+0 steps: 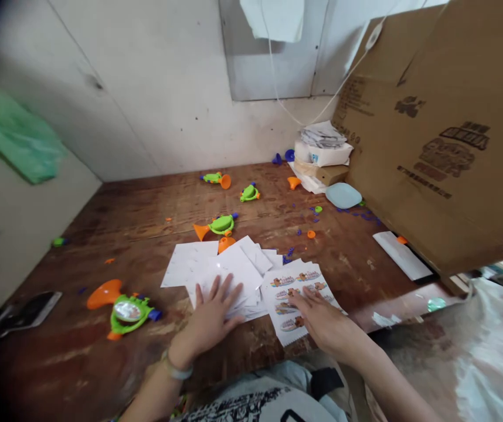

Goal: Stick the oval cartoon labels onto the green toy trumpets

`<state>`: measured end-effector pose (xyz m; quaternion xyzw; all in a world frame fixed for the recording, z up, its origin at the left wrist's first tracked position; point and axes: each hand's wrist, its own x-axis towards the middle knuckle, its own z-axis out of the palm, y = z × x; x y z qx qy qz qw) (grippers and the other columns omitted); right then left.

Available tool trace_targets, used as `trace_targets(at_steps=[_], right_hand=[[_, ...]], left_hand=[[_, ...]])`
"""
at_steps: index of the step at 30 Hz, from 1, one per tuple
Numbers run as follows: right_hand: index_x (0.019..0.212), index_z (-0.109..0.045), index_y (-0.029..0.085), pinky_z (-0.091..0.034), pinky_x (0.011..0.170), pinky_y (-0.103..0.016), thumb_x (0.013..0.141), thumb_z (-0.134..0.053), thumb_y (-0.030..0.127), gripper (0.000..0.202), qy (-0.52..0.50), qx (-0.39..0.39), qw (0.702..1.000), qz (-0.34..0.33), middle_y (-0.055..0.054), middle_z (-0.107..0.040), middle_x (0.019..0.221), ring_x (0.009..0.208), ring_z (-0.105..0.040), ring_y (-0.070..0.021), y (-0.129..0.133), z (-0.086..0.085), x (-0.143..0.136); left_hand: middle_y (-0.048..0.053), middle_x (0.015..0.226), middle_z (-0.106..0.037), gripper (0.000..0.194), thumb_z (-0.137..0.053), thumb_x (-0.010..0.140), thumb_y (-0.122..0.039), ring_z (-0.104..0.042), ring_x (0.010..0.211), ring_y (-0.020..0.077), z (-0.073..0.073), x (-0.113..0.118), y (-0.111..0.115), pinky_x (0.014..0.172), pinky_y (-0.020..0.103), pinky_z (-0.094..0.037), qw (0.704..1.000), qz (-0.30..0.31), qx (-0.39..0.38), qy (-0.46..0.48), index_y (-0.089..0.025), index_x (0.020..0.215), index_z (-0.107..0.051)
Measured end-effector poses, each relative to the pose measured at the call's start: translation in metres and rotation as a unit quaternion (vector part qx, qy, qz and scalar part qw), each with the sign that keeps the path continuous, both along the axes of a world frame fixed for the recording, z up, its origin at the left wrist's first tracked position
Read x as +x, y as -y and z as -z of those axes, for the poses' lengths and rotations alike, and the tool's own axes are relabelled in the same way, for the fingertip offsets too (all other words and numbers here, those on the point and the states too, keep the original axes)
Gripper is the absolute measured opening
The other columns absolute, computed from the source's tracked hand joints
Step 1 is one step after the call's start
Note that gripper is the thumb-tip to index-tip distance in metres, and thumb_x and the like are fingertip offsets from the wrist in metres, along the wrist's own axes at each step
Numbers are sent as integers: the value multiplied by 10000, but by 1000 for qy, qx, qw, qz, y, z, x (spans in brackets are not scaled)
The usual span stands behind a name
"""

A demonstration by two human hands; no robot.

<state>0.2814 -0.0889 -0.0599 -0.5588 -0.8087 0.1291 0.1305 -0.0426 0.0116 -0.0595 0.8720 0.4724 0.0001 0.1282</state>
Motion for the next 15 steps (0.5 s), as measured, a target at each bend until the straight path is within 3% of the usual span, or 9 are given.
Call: trace_targets(at_steps=[3,6,8,12,15], right_hand=[[1363,-729,285,-650,1013,-412,1000,-439,161,480,-38,24,999,9,-62,-757,1359,1261,-738,-251,-5,10,10],[1102,-842,309,-702,874,-416,992,-510,216,363,-66,16,998,13,-48,-819,1187,1093,-807,-280,-13,12,17],[1011,-868,313,-703,882,-442,992,-588,295,281,-92,-23,995,9,-43,-837,1099,1097,-803,-305,-15,8,18],[1119,-856,311,-677,957,-488,1028,-575,388,304,-125,-50,991,16,-49,-816,1181,1201,-759,-319,-13,-5,18],[1151,-837,293,-708,851,-412,1050,-503,304,350,-122,26,991,43,-47,-825,1177,1064,-817,-272,-11,-17,16]], left_hand=[[202,1745,-263,875,-763,898,-563,-210,1603,545,-3,8,-7,1162,909,-120,998,20,-47,-25,-263,1644,-417],[218,1740,-285,836,-712,929,-599,-192,1618,524,-4,4,-11,1185,892,-104,1000,21,-11,8,-241,1634,-440],[227,1725,-323,816,-688,942,-613,-201,1625,498,-4,2,-13,1213,857,-137,999,28,6,34,-225,1622,-459],[227,1692,-397,727,-684,963,-566,-245,1621,465,-4,0,-14,1256,783,-214,996,28,-9,82,-176,1559,-537],[206,1616,-522,526,-631,1012,-470,-348,1598,407,-3,2,-11,1268,701,-314,980,1,-5,199,-170,1444,-646]])
